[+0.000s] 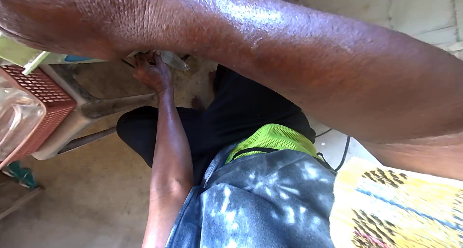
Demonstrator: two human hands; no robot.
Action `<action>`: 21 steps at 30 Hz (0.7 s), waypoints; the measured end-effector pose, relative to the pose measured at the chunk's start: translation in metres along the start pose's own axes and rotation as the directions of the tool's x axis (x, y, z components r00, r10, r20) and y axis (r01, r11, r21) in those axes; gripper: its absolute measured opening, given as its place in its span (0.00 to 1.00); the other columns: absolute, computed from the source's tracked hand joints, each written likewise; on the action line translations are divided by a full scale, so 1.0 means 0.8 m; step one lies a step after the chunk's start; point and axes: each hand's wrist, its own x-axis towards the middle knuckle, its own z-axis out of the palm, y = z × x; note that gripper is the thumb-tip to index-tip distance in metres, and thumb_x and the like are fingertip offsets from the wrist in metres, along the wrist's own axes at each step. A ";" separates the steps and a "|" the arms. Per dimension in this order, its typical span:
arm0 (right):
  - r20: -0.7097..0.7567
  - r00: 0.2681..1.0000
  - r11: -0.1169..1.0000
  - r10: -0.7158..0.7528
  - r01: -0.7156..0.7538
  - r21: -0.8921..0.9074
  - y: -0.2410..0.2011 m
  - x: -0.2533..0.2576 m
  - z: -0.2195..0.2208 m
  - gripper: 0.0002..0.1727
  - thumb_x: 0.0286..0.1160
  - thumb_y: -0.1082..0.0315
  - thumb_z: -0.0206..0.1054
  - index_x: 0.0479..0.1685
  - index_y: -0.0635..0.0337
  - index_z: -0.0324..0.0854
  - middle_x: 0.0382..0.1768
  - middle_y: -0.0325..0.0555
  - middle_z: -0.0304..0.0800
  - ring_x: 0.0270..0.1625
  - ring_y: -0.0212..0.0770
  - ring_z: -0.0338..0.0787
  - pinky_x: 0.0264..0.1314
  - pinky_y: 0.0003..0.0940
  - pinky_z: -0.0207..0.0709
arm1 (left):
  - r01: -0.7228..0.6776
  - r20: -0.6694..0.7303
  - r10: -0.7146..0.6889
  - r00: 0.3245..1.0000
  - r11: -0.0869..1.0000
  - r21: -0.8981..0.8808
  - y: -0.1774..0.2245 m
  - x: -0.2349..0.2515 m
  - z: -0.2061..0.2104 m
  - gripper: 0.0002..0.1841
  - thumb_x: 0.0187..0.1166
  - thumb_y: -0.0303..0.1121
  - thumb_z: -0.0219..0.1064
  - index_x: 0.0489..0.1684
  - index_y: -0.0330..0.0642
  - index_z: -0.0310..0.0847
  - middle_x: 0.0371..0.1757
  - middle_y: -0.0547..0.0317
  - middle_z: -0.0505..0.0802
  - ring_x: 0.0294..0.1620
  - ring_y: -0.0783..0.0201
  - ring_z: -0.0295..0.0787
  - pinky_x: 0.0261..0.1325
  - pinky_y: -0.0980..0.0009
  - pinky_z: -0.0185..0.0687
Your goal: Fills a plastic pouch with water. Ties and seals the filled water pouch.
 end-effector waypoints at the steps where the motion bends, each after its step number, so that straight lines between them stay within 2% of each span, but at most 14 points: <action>1: 0.018 0.999 1.000 0.026 -0.026 -0.016 -0.001 0.001 0.000 0.06 0.75 0.66 0.67 0.38 0.55 0.89 0.28 0.36 0.81 0.34 0.28 0.82 0.30 0.23 0.70 | 0.002 -0.003 -0.002 1.000 1.000 0.005 0.000 0.000 0.000 0.08 0.76 0.32 0.73 0.43 0.36 0.92 0.44 0.51 0.94 0.47 0.62 0.90 0.57 0.69 0.79; 7: 0.036 0.999 0.996 -0.011 0.014 -0.085 0.001 -0.004 -0.003 0.07 0.76 0.64 0.67 0.39 0.54 0.89 0.29 0.36 0.82 0.35 0.29 0.83 0.31 0.24 0.70 | -0.011 -0.020 0.011 1.000 1.000 0.014 0.000 -0.001 0.001 0.08 0.76 0.32 0.73 0.41 0.36 0.92 0.42 0.52 0.94 0.45 0.63 0.90 0.55 0.70 0.79; 12: 0.043 0.999 0.993 -0.029 0.034 -0.117 -0.001 0.000 0.000 0.07 0.77 0.67 0.66 0.39 0.55 0.89 0.29 0.37 0.81 0.34 0.29 0.83 0.30 0.24 0.69 | -0.002 -0.001 0.002 1.000 1.000 0.019 -0.002 -0.001 0.001 0.09 0.77 0.34 0.73 0.41 0.36 0.92 0.42 0.52 0.94 0.45 0.63 0.89 0.55 0.69 0.78; 15: 0.080 0.995 0.987 -0.054 0.065 -0.144 -0.001 0.002 -0.001 0.07 0.78 0.68 0.64 0.42 0.55 0.88 0.32 0.38 0.82 0.37 0.31 0.83 0.33 0.26 0.71 | 0.007 0.002 -0.008 1.000 1.000 0.019 -0.002 0.000 0.001 0.09 0.77 0.34 0.73 0.42 0.37 0.92 0.44 0.52 0.94 0.47 0.62 0.90 0.57 0.69 0.79; 18: 0.078 0.993 0.984 -0.085 0.097 -0.151 0.001 0.003 -0.001 0.07 0.77 0.68 0.64 0.41 0.56 0.89 0.31 0.38 0.82 0.37 0.31 0.84 0.31 0.25 0.70 | 0.013 0.004 -0.013 1.000 1.000 0.026 -0.002 0.001 0.001 0.09 0.78 0.35 0.73 0.43 0.38 0.93 0.45 0.53 0.94 0.49 0.63 0.90 0.57 0.69 0.78; 21: 0.133 0.986 0.973 -0.100 0.125 -0.193 0.003 0.003 -0.002 0.08 0.79 0.68 0.62 0.45 0.57 0.87 0.35 0.40 0.82 0.41 0.33 0.84 0.35 0.27 0.71 | -0.010 -0.018 0.010 1.000 1.000 0.019 -0.003 0.001 0.001 0.08 0.77 0.33 0.73 0.41 0.37 0.93 0.43 0.52 0.95 0.48 0.61 0.90 0.57 0.68 0.78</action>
